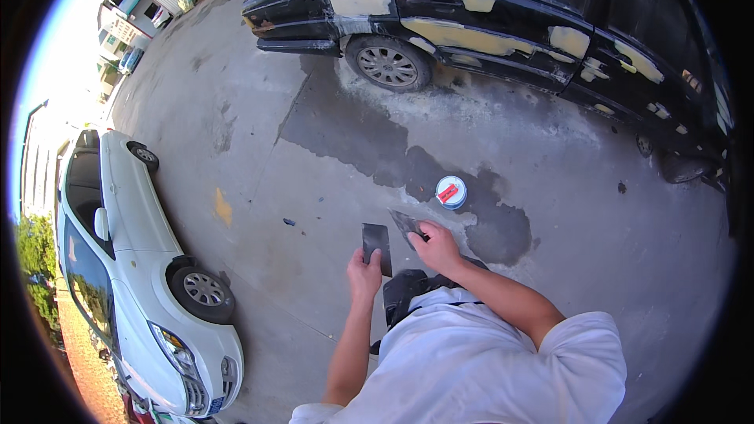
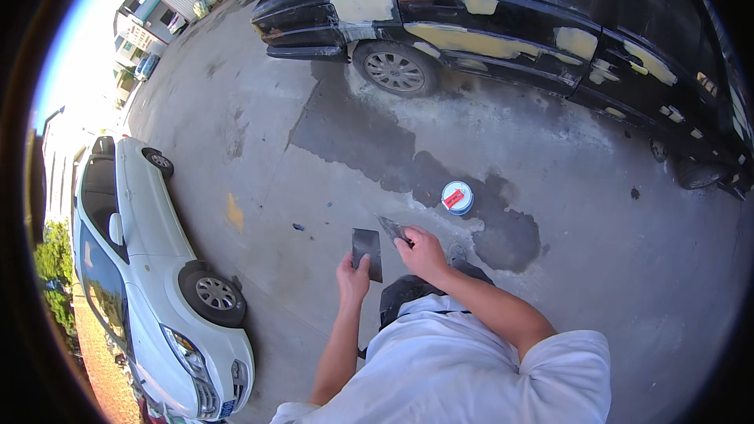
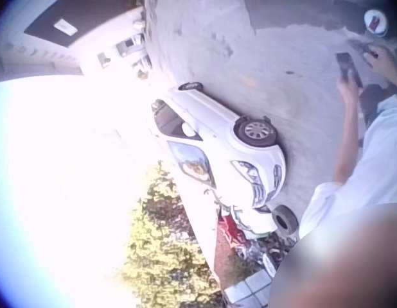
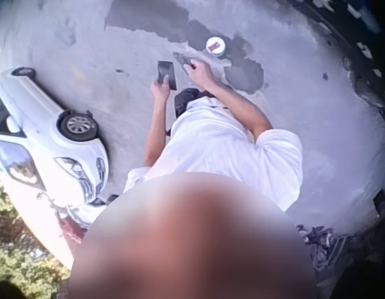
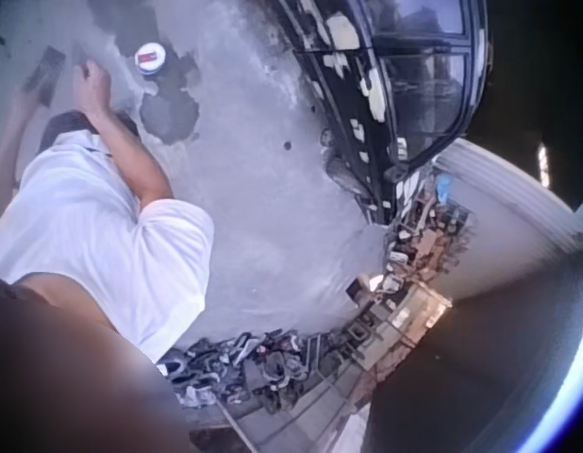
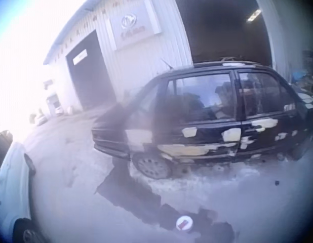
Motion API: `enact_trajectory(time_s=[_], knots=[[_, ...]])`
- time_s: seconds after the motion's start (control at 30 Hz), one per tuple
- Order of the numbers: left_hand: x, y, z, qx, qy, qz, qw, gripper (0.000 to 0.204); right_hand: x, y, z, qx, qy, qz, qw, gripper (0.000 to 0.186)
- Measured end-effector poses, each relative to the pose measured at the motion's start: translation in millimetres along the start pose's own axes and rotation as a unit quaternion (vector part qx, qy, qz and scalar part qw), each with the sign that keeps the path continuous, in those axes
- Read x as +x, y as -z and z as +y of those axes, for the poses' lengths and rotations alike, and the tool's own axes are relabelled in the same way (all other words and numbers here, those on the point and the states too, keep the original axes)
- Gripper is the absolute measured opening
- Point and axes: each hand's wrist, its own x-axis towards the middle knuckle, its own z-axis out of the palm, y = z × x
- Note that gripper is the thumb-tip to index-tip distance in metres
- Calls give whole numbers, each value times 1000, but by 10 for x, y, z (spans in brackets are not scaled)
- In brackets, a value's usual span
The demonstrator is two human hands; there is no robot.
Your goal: The person applies body filler to a black car's side panels using two putty knives. They spread the filler over multiple spots, then scrape excess material from one knife onto the other. The person walks to a container, scoops more filler, and returns to continue applying it to the car.
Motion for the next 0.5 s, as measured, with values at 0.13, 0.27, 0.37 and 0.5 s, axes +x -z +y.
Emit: enact_trajectory(time_s=[0.13,0.27,0.37,0.5], knots=[[239,-340,467,115,-104,-62,986,25,252,-83,179,-112,121,-5,986,23],[737,-409,597,83,-66,-188,977,22,548,49,958,-193,-233,-22,953,22],[1371,-470,473,135,-122,-245,952,25,361,152,1518,-97,-317,91,939,29],[2297,-788,250,200,-145,-315,916,33,86,84,1921,173,-400,329,838,23]])
